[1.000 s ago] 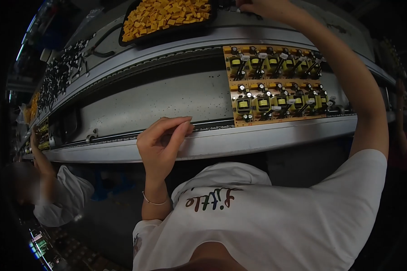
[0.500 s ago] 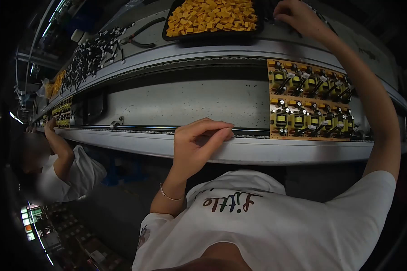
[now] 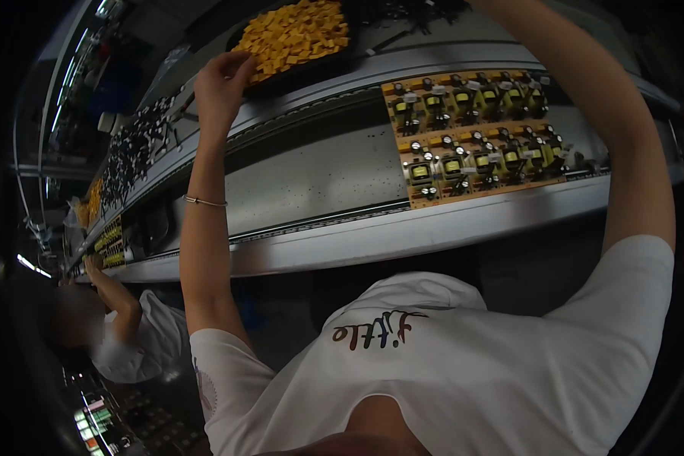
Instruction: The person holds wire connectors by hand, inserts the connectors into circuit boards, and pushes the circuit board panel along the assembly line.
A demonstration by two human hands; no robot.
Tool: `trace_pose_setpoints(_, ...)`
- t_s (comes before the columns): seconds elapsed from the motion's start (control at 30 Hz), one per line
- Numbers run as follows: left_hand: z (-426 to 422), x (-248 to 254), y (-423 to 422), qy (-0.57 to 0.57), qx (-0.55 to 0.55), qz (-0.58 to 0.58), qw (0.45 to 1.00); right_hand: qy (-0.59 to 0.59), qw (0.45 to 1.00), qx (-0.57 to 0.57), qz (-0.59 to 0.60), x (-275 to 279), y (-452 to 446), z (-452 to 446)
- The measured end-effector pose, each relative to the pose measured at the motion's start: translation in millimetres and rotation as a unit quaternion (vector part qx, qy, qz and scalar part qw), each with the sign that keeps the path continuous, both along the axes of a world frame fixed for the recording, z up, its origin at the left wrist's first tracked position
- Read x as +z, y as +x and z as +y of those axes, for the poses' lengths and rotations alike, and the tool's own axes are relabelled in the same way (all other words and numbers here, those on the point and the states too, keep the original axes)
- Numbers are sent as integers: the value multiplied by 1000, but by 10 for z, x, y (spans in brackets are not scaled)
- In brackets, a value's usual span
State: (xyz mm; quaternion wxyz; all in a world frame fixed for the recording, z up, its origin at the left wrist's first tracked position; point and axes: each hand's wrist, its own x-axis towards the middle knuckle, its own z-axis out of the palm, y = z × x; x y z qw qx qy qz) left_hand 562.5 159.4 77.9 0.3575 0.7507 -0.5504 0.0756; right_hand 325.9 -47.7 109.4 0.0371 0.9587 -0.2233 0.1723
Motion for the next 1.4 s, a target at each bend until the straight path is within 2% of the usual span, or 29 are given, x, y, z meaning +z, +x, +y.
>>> trace_pose_setpoints(0.03, -23, -15, 5, 3, 13, 32, 999, 5, 1000, 1, -21, 47, -31, 5)
trace_pose_setpoints(0.17, -41, -4, 10, -8, 2, 17, 1000, 14, 993, -10, -117, 251, -330, -36)
trace_pose_setpoints(0.23, -62, -5, 83, -92, -23, 44, 995, 13, 986, -33, -165, 300, -595, -95)
trace_pose_setpoints(0.37, -230, 253, -57, -145, -83, 127, 978, 15, 969, -101, -227, 238, -1162, -226)
trace_pose_setpoints(0.5, -529, 738, -664, -122, -232, 152, 953, 43, 954, -160, -249, -73, -1589, -431)
trace_pose_setpoints(0.6, -859, 1007, -1261, -124, -386, 74, 911, 75, 949, -170, -257, -350, -1737, -582)
trace_pose_setpoints(0.73, -1211, 1083, -2146, -96, -489, 33, 866, 96, 944, -150, -278, -542, -1819, -659)
trace_pose_setpoints(0.87, -1563, 968, -2861, -66, -523, 35, 849, 113, 939, -130, -299, -593, -1900, -746)
trace_pose_setpoints(1.23, -2238, 775, -3956, -1, -568, 27, 822, 106, 924, -83, -359, -576, -2108, -888)
trace_pose_setpoints(1.4, -2478, 711, -4749, 21, -604, 5, 797, 91, 915, -96, -381, -521, -2139, -899)
